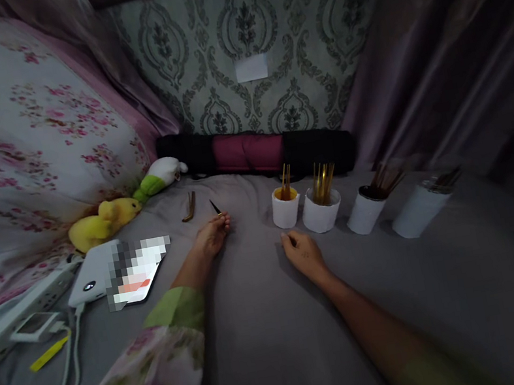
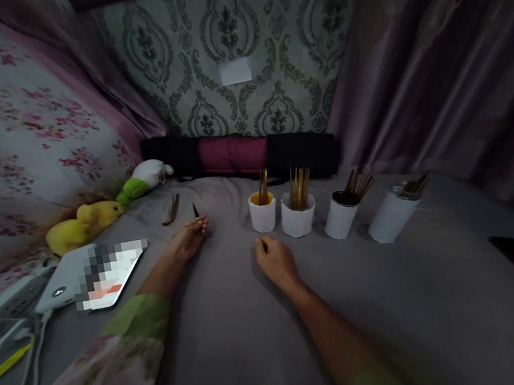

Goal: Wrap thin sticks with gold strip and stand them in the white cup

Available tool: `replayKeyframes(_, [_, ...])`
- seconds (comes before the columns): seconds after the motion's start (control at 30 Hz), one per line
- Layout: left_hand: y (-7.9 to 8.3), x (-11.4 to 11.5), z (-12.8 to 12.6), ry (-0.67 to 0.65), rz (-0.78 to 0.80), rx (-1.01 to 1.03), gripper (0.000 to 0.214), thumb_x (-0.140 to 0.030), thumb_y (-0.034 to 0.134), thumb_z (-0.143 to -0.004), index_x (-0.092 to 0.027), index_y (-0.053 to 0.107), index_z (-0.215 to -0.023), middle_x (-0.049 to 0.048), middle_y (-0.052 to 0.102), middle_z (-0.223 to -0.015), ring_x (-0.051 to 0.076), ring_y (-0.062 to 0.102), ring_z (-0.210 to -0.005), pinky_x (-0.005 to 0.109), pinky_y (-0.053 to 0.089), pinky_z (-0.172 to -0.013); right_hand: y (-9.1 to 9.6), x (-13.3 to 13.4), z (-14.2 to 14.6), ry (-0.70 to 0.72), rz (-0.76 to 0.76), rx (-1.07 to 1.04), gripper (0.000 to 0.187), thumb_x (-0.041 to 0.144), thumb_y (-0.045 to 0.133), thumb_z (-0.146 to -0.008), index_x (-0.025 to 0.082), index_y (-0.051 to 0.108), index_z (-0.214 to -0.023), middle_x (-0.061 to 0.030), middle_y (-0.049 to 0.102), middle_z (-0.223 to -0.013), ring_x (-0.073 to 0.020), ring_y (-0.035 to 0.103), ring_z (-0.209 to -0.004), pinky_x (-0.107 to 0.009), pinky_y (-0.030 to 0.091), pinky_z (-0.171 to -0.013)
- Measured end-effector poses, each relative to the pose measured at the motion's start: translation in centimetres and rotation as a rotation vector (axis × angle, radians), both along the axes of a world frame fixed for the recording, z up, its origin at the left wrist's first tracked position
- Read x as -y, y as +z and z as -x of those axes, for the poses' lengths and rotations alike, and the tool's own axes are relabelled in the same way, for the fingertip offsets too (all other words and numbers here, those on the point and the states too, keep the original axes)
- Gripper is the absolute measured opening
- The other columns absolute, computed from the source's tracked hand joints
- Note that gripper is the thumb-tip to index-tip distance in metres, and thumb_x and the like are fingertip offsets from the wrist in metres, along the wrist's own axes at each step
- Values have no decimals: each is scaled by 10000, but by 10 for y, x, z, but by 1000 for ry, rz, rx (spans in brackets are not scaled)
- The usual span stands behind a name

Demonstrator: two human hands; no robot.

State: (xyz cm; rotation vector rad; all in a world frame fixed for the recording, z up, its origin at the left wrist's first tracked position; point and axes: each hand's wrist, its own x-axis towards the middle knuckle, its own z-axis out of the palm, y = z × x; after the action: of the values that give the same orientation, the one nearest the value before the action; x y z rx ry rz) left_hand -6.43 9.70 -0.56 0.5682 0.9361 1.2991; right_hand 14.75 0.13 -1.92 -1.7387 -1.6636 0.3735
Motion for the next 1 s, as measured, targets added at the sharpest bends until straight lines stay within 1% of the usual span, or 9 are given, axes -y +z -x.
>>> replayKeyframes(0.2, [-4, 13, -12, 18, -9, -13, 185, 37, 466, -741, -82, 607, -751, 59, 588, -662, 60, 525, -525, 147, 434, -474, -2, -1, 0, 0, -6, -6, 365, 374, 360, -838, 170, 570, -622, -20, 594, -605, -114, 471, -550, -222, 251, -515])
replayKeyframes(0.47, [-3, 31, -27, 19, -26, -20, 166, 28, 511, -724, -86, 629, -750, 68, 601, -671, 70, 544, -547, 157, 449, -499, -3, -1, -1, 6, -13, -4, 381, 395, 353, -841, 171, 562, -613, -15, 586, -594, -115, 481, -553, -224, 252, -513])
replayKeyframes(0.63, [-2, 44, -39, -7, -33, -29, 140, 15, 529, -724, -88, 620, -755, 66, 610, -682, 65, 550, -541, 153, 456, -502, -2, -2, -1, 19, -34, -24, 385, 391, 350, -842, 165, 574, -624, -17, 583, -587, -116, 482, -552, -221, 272, -521])
replayKeyframes(0.8, [1, 59, -50, -41, -43, -36, 116, -7, 538, -731, -77, 608, -791, 58, 618, -694, 58, 556, -545, 147, 460, -513, -3, -3, -2, 42, -64, -73, 378, 390, 359, -837, 164, 594, -647, -26, 609, -624, -123, 496, -567, -220, 300, -537])
replayKeyframes(0.9, [2, 66, -56, -59, -36, -51, 116, -20, 553, -727, -77, 610, -810, 63, 626, -712, 57, 554, -549, 151, 461, -517, -4, -3, -3, 53, -73, -113, 388, 397, 353, -838, 162, 599, -652, -22, 600, -611, -123, 500, -562, -220, 300, -531])
replayKeyframes(1.0, [-1, 72, -61, -84, -57, -71, 124, -39, 568, -722, -81, 616, -827, 69, 631, -731, 60, 555, -562, 156, 457, -520, -3, -3, -3, 56, -65, -155, 395, 409, 349, -836, 161, 611, -675, -18, 590, -603, -121, 493, -544, -221, 290, -514])
